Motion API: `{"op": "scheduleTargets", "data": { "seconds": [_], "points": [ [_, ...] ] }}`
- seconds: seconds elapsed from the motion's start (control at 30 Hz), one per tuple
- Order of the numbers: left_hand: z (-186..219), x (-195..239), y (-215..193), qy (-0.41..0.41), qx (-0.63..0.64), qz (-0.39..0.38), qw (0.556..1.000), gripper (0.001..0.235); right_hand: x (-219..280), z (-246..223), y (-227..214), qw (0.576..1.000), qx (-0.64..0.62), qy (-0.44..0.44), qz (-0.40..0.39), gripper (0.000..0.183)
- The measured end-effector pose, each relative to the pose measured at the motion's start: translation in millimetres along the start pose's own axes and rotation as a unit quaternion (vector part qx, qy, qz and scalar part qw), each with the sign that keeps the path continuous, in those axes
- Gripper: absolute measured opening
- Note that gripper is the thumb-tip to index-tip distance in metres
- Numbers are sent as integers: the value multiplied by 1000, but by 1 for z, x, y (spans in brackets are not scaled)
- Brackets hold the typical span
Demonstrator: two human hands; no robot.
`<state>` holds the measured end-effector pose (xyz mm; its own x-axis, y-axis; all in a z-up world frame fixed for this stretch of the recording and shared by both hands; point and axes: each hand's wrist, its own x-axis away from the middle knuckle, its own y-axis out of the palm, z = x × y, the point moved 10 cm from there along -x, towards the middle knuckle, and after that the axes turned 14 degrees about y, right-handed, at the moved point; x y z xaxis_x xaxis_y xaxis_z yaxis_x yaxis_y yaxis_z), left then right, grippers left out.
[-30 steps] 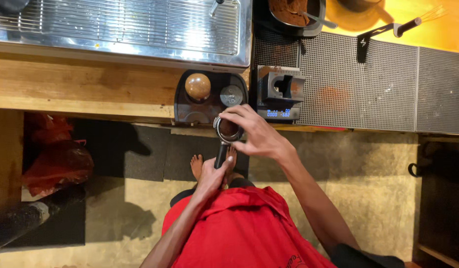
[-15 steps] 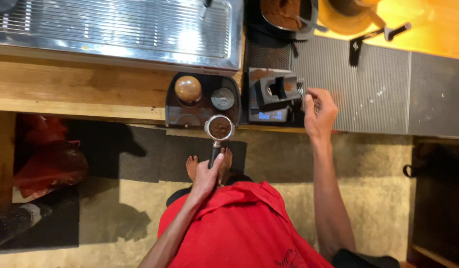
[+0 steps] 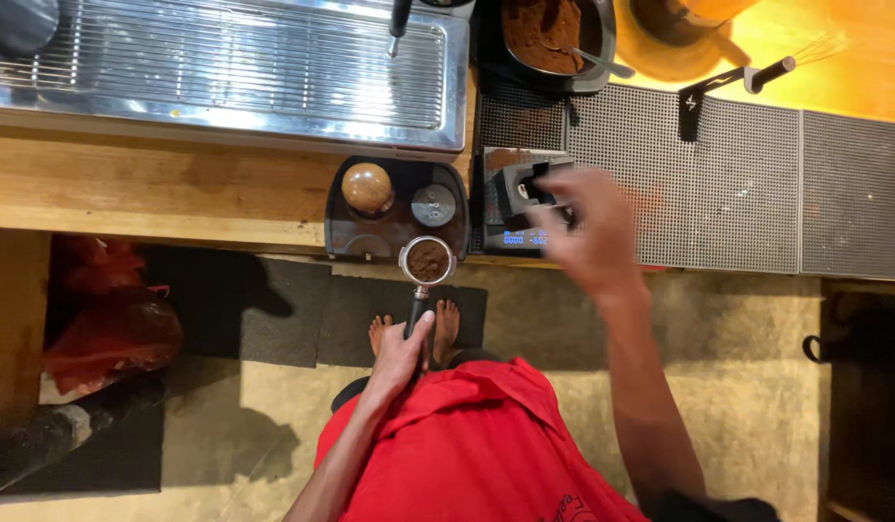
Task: The person prepares espresso by tamping coffee grounds in a portafilter, locking it into the machine, and brewing into a cup. They then remove the portafilter, wipe it with a cloth, and repeat the process by scooping fresh grounds from a container onto a scale.
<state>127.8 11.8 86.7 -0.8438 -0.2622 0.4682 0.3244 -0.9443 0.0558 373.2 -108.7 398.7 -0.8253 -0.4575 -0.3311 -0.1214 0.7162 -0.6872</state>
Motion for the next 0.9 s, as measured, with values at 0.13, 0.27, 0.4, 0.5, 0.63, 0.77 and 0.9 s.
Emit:
{"op": "scheduleTargets", "data": {
  "seconds": [0.13, 0.27, 0.4, 0.5, 0.63, 0.77, 0.9],
  "points": [
    [-4, -8, 0, 24, -8, 10, 1000, 68, -15, -45, 142, 932, 170, 7, -319, 53],
    [-39, -25, -6, 14, -10, 11, 1000, 63, 8, 12, 240, 845, 290, -12, -449, 87],
    [44, 11, -12, 20, -64, 3, 998, 67, -4, -23, 192, 867, 164, 40, -469, 59],
    [25, 6, -10, 11, -52, -5, 999, 64, 0, -34, 160, 901, -17, 40, -431, 72],
    [7, -3, -3, 1, -12, -10, 1000, 56, 27, -33, 164, 890, -8, 58, -453, 70],
    [-2, -6, -1, -2, -1, -7, 1000, 57, 55, -24, 191, 872, 118, -13, -475, 79],
    [-7, -9, -2, 1, -6, 4, 1000, 56, 97, -32, 219, 834, 344, -300, -310, 64]
  ]
}}
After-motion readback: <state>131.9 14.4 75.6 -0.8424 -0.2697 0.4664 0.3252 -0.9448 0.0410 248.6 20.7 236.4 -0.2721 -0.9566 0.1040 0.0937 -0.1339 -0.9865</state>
